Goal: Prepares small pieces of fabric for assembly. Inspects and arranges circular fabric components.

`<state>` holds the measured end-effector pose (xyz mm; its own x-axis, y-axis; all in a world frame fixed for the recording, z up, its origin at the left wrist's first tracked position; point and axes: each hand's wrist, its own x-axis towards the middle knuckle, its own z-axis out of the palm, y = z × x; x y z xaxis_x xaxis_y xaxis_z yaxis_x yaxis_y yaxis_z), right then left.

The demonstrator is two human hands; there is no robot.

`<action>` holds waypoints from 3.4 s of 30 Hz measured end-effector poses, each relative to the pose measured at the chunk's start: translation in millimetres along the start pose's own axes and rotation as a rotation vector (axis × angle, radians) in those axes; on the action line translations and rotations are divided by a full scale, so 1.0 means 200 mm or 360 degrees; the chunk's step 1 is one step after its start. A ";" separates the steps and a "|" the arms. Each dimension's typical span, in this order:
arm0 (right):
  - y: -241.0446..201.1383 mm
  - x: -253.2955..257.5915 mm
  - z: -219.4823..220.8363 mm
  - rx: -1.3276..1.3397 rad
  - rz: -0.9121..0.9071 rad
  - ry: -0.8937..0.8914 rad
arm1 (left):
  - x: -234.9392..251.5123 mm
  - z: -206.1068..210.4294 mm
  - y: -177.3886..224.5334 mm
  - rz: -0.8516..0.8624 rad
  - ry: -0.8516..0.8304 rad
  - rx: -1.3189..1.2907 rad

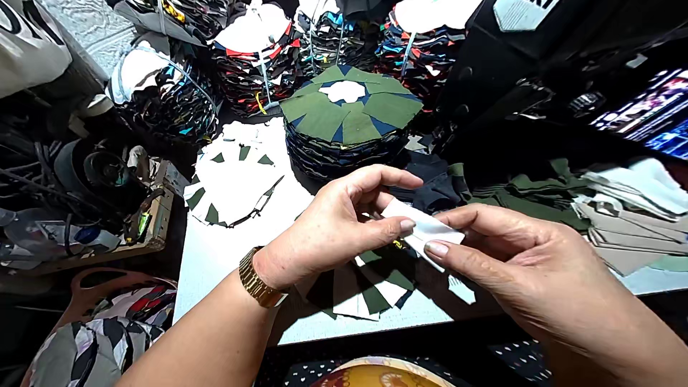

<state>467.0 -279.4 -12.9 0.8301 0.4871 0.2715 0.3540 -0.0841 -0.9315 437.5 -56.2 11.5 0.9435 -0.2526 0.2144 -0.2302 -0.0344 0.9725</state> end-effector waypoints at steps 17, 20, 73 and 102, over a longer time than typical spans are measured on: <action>-0.01 0.01 0.01 -0.0015 -0.0216 0.0212 | 0.00 -0.01 -0.02 -0.0005 0.0063 -0.0150; -0.02 0.01 0.02 -0.0034 -0.0255 0.0252 | 0.00 0.01 -0.01 0.0057 0.0121 -0.0032; 0.14 -0.17 -0.25 -0.1409 -0.0426 -0.0095 | 0.00 -0.08 -0.09 0.0371 -0.0053 0.1257; 0.14 0.11 -0.56 -0.1443 -0.0492 0.0460 | -0.01 -0.08 -0.12 0.0488 0.0108 0.1171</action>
<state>543.5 -368.1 -6.5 0.6763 0.3797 0.6312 0.6670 -0.6793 -0.3061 445.5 -40.1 -11.5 0.8197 -0.2957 0.4906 -0.5576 -0.6081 0.5651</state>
